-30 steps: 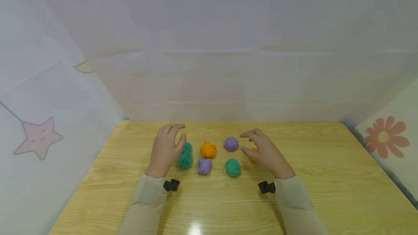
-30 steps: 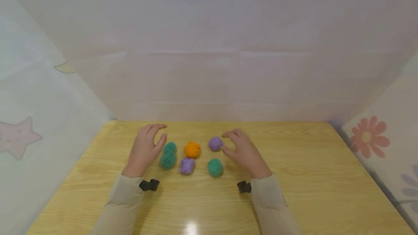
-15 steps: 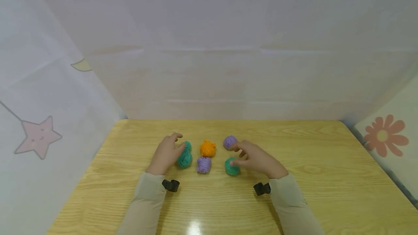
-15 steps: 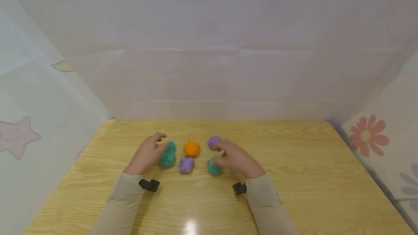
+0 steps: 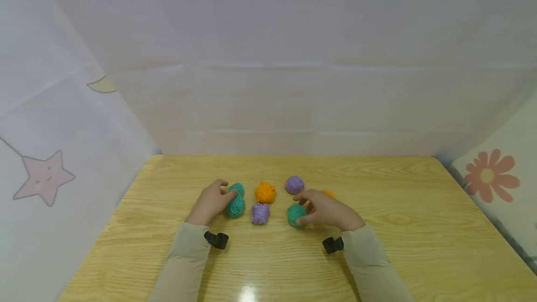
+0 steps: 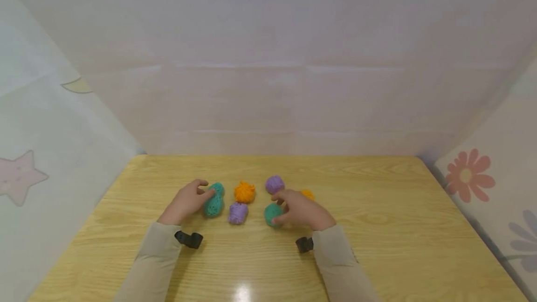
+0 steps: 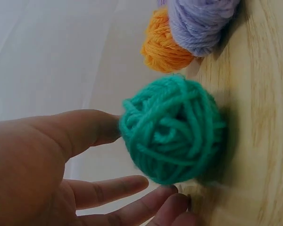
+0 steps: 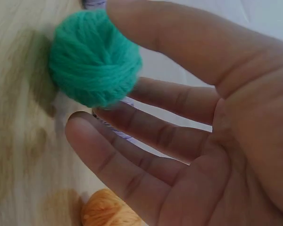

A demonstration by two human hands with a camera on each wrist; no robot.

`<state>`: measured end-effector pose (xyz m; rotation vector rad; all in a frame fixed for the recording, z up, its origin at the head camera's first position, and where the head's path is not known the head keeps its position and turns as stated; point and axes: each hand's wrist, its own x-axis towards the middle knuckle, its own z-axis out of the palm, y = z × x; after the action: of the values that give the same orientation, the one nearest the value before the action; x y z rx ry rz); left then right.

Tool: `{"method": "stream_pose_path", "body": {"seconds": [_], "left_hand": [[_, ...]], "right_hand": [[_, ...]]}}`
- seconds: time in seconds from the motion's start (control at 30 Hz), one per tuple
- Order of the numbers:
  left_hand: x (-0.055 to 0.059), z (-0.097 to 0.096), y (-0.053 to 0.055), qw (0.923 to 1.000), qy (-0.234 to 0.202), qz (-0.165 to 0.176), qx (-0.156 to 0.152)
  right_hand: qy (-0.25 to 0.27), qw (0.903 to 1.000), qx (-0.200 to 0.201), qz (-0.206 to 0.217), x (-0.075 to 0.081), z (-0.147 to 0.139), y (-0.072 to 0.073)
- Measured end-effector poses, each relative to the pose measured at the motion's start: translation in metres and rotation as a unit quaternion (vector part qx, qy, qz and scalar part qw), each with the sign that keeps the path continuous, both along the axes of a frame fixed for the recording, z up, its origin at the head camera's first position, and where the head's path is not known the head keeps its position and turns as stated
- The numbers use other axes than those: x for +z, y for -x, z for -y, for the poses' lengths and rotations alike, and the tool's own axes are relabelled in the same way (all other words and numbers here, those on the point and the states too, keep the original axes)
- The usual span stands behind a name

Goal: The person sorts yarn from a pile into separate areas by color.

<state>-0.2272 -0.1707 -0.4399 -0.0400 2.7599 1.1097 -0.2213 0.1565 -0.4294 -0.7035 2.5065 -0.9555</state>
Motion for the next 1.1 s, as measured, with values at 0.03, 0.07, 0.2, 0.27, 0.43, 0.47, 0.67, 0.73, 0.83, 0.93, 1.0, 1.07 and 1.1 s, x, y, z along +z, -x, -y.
{"method": "stream_pose_path", "body": {"seconds": [0.03,0.07,0.2,0.27,0.43,0.47,0.67,0.73,0.83,0.93,1.0,1.07,1.1], "left_hand": [[-0.0004,0.0001,0.0003,1.0000,-0.001,0.002,-0.001],[-0.0009,0.0003,0.0006,1.0000,-0.001,0.005,-0.002],[-0.0035,0.0020,0.0017,1.0000,-0.003,0.006,-0.005],[-0.0034,0.0020,0.0019,0.9999,-0.004,0.008,-0.009],[0.0009,0.0002,0.0011,0.9993,-0.013,0.019,-0.030],[0.0016,0.0001,0.0008,0.9990,-0.018,0.022,-0.034],[0.0009,0.0002,0.0008,0.9970,-0.037,0.032,-0.061],[-0.0007,-0.0002,0.0013,0.9966,-0.039,0.032,-0.065],[-0.0027,-0.0002,0.0020,0.9964,-0.045,0.032,-0.064],[-0.0046,0.0011,0.0025,0.9958,-0.061,0.038,-0.057],[-0.0057,0.0024,0.0031,0.9949,-0.072,0.040,-0.058],[-0.0066,0.0034,0.0039,0.9940,-0.082,0.043,-0.059],[-0.0066,0.0037,0.0041,0.9937,-0.085,0.044,-0.059]], "right_hand": [[0.000,1.0000,0.002,0.002,-0.0015,0.0004,0.0006],[-0.001,1.0000,0.003,0.005,-0.0026,0.0006,0.0011],[0.002,0.9999,0.011,0.007,-0.0067,0.0008,0.0023],[0.005,0.9999,0.015,0.008,-0.0078,0.0008,0.0024],[0.001,0.9999,0.014,0.002,-0.0084,0.0019,0.0016],[-0.002,0.9999,0.013,0.001,-0.0079,0.0022,0.0012],[-0.009,0.9999,0.009,-0.004,-0.0063,0.0040,0.0007],[-0.009,0.9999,0.009,-0.004,-0.0060,0.0046,0.0006],[-0.009,0.9999,0.009,-0.006,-0.0056,0.0051,0.0003],[-0.013,0.9998,0.011,-0.011,-0.0058,0.0055,0.0002],[-0.015,0.9997,0.014,-0.016,-0.0058,0.0060,0.0001],[-0.015,0.9995,0.018,-0.023,-0.0065,0.0065,0.0005],[-0.014,0.9994,0.019,-0.026,-0.0065,0.0069,0.0006]]}}
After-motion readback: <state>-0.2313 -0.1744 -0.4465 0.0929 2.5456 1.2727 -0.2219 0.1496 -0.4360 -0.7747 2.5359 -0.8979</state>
